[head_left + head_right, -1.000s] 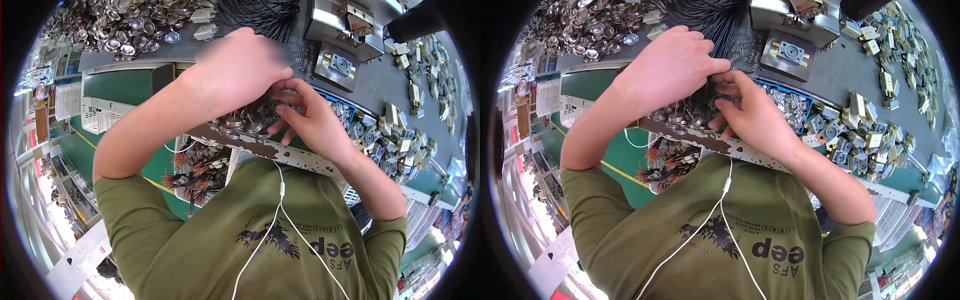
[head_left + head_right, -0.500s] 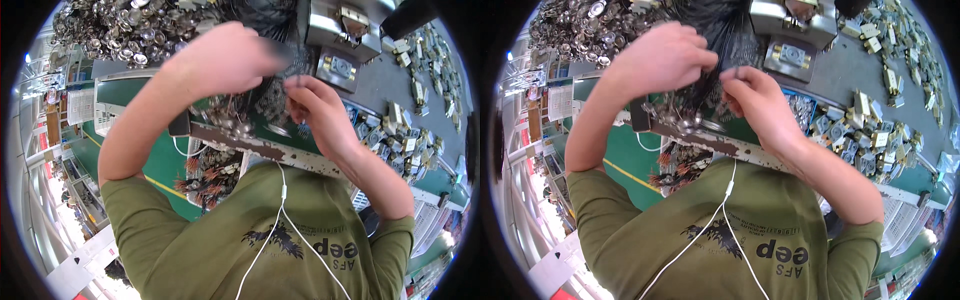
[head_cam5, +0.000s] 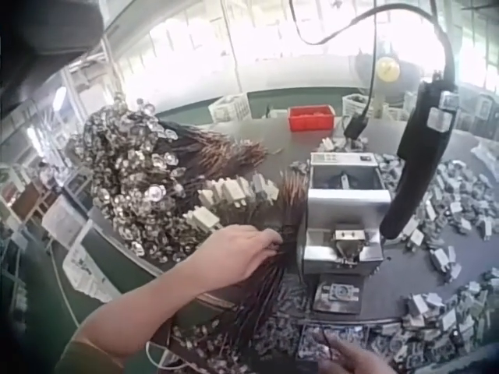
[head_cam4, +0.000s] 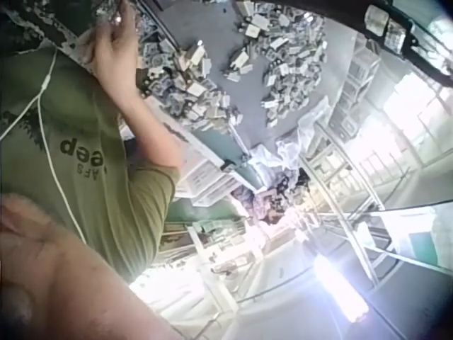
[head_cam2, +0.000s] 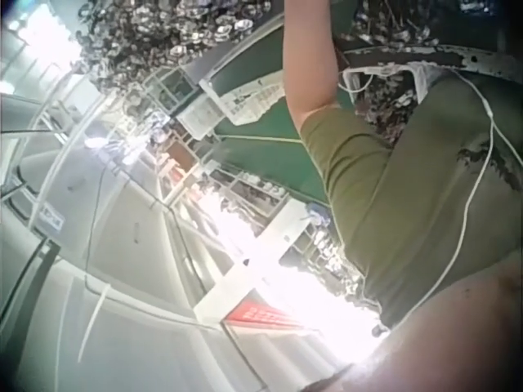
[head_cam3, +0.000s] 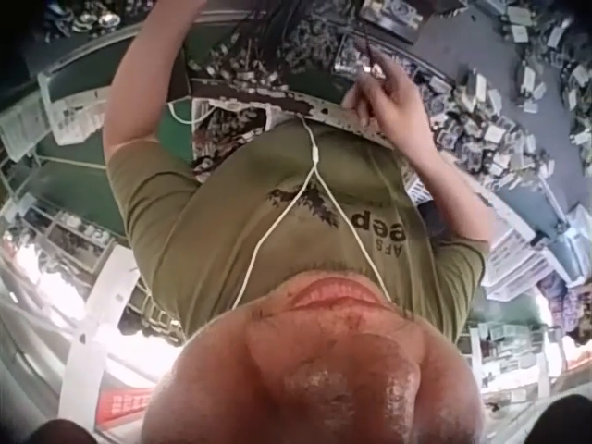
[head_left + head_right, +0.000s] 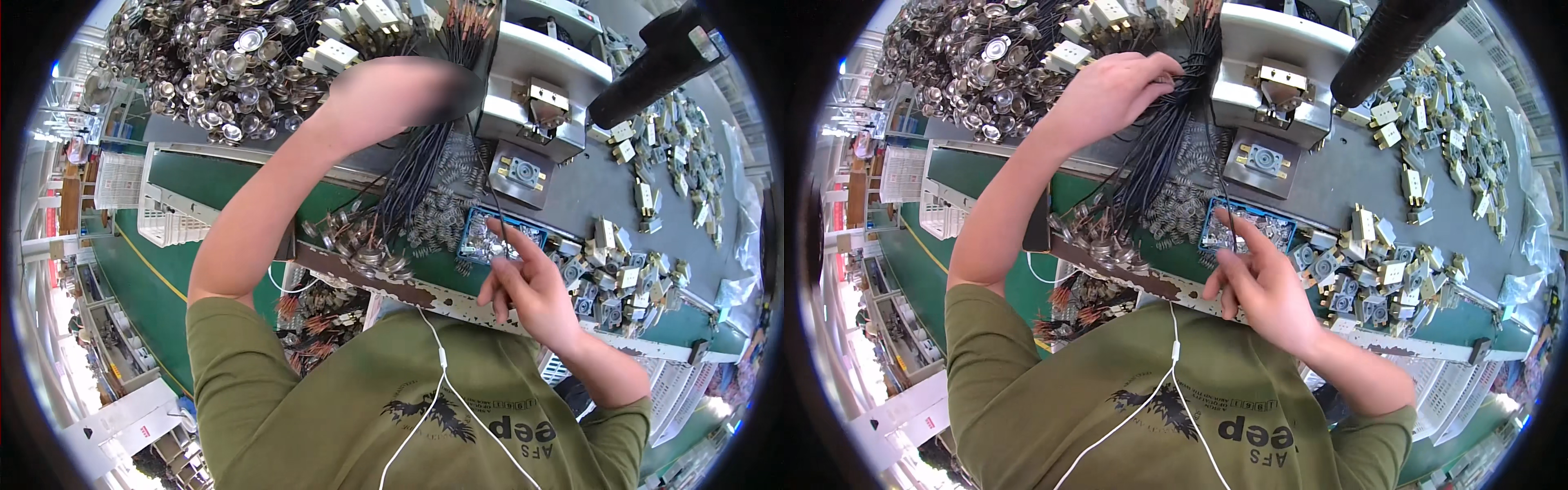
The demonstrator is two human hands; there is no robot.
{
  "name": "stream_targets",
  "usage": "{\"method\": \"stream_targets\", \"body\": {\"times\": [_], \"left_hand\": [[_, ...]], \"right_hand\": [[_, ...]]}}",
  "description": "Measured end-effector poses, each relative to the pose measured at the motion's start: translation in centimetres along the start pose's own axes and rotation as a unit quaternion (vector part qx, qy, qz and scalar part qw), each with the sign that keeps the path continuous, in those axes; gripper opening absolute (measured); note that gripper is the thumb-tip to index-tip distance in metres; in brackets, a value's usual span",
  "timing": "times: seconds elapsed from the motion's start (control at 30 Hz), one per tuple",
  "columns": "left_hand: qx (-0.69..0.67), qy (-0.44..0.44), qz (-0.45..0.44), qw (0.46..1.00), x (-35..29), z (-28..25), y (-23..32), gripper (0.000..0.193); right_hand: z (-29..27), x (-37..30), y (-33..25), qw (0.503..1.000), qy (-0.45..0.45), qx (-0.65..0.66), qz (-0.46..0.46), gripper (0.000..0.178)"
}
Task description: The person is at a workbench assembling small electronic components, connecting wires, and using an electric screwdriver to secure parts.
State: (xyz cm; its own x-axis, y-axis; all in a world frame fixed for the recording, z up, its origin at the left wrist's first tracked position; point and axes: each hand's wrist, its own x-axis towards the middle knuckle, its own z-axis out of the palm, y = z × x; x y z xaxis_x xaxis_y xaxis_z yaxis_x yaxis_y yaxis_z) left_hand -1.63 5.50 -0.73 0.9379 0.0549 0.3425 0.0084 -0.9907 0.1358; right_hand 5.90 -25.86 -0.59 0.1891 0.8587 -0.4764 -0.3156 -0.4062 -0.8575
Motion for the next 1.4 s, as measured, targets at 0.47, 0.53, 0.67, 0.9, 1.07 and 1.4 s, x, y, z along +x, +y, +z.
{"method": "stream_targets", "body": {"times": [0.47,0.53,0.67,0.9,1.07,1.4], "left_hand": [[-0.162,0.018,0.117,0.98,2.8,2.5,7.6,0.014],[-0.159,-0.03,0.079,0.984,2.9,3.1,8.2,0.014],[-0.099,-0.076,0.098,0.987,3.3,3.6,8.1,0.011],[-0.138,-0.083,0.069,0.985,3.0,3.9,8.6,0.011],[-0.121,-0.056,0.079,0.988,3.0,4.0,8.6,0.014],[-0.168,-0.111,0.077,0.977,0.8,0.1,7.6,0.015]], "right_hand": [[-5.5,1.0,0.1,0.865,0.142,-0.44,-0.195,0.035],[-5.0,1.0,0.9,0.868,0.152,-0.431,-0.192,0.029],[-4.5,0.9,1.2,0.885,0.163,-0.388,-0.201,0.029],[-4.5,0.3,0.9,0.876,0.135,-0.417,-0.199,0.037],[-4.6,-0.5,-0.2,0.837,0.146,-0.49,-0.198,0.04],[-9.3,2.1,-6.5,0.903,0.029,-0.394,-0.168,0.036]]}}
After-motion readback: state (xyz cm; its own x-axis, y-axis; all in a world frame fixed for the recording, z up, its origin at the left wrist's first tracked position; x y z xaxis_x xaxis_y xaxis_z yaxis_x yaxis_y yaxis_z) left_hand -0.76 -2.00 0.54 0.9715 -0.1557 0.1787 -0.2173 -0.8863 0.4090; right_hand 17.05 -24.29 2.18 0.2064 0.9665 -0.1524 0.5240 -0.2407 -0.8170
